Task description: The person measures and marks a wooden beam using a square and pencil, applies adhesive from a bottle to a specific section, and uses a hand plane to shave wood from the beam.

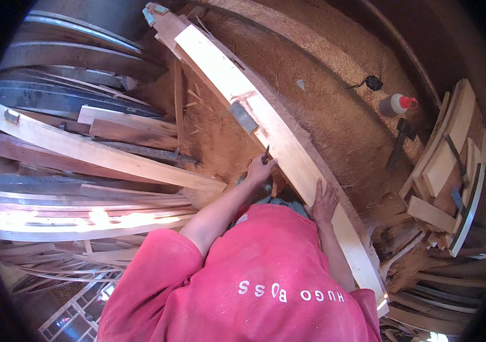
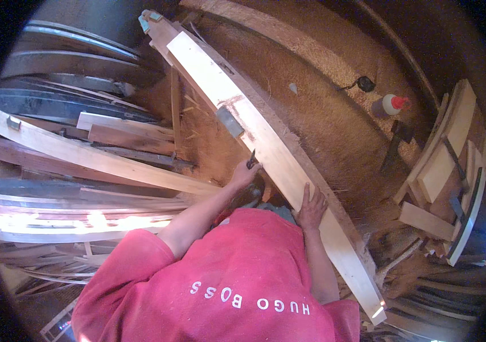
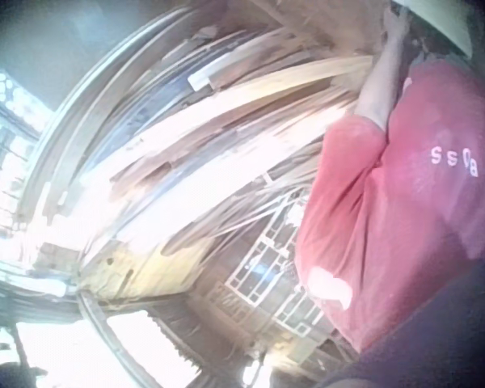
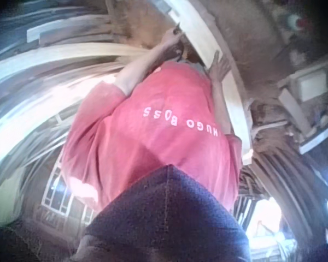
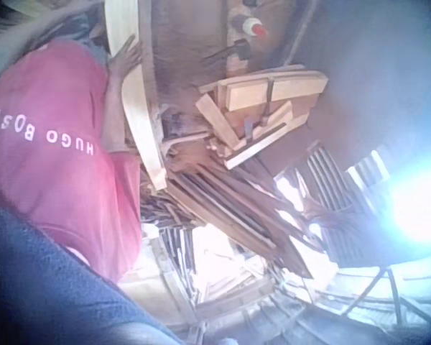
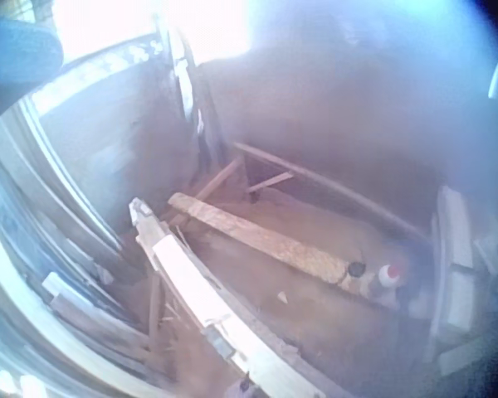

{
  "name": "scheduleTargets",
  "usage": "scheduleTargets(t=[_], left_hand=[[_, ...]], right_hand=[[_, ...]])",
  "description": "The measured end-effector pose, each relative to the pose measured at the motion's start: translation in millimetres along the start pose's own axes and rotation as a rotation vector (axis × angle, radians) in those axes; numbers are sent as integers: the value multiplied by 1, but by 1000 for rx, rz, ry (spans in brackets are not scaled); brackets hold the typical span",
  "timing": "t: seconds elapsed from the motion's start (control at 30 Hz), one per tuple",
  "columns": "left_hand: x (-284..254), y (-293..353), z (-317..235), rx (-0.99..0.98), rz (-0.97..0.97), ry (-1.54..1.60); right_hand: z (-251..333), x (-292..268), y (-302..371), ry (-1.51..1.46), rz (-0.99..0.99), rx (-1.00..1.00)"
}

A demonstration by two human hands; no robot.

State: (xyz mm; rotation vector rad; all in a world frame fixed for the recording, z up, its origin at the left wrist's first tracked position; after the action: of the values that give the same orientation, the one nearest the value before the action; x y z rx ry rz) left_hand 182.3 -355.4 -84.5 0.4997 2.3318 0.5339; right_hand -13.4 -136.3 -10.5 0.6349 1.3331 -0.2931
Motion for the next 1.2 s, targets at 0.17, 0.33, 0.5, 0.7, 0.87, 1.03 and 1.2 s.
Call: scheduleTargets(t=[0.17,0.33,0.5,0.7,0.87,1.03,1.2], left_hand=[[-4,11,-5,-62,-29,213],[-20,31,-45,-48,-65,191],[-18,17,-74,19,-114,45],[-14,8,-80,3,-228,49],[-27,25,-87,-35,-99,-11],[-38,30,-96,-1,-99,13],[-13,36,-98,16,-55,-47]], right_hand=[[-3,-3,-12,-463,431,-102],[-16,4,-13,-558,547,-195],[-38,-1,6,-745,627,12],[-70,-14,22,-278,278,149],[-49,-51,35,-199,232,126],[-84,45,73,-414,362,341],[-71,15,87,-336,266,249]])
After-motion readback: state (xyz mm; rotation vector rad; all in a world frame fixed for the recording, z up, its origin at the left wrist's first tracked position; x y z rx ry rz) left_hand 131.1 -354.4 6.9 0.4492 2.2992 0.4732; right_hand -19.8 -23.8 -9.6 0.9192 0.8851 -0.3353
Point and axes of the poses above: each hand's wrist, its own y-axis away from the middle knuckle, its own x-axis out of the palm, z = x × y, the point moved 10 cm from there along -y, towards the middle knuckle, and after that the axes turned 9 degrees about -z, right-handed, at the moved point
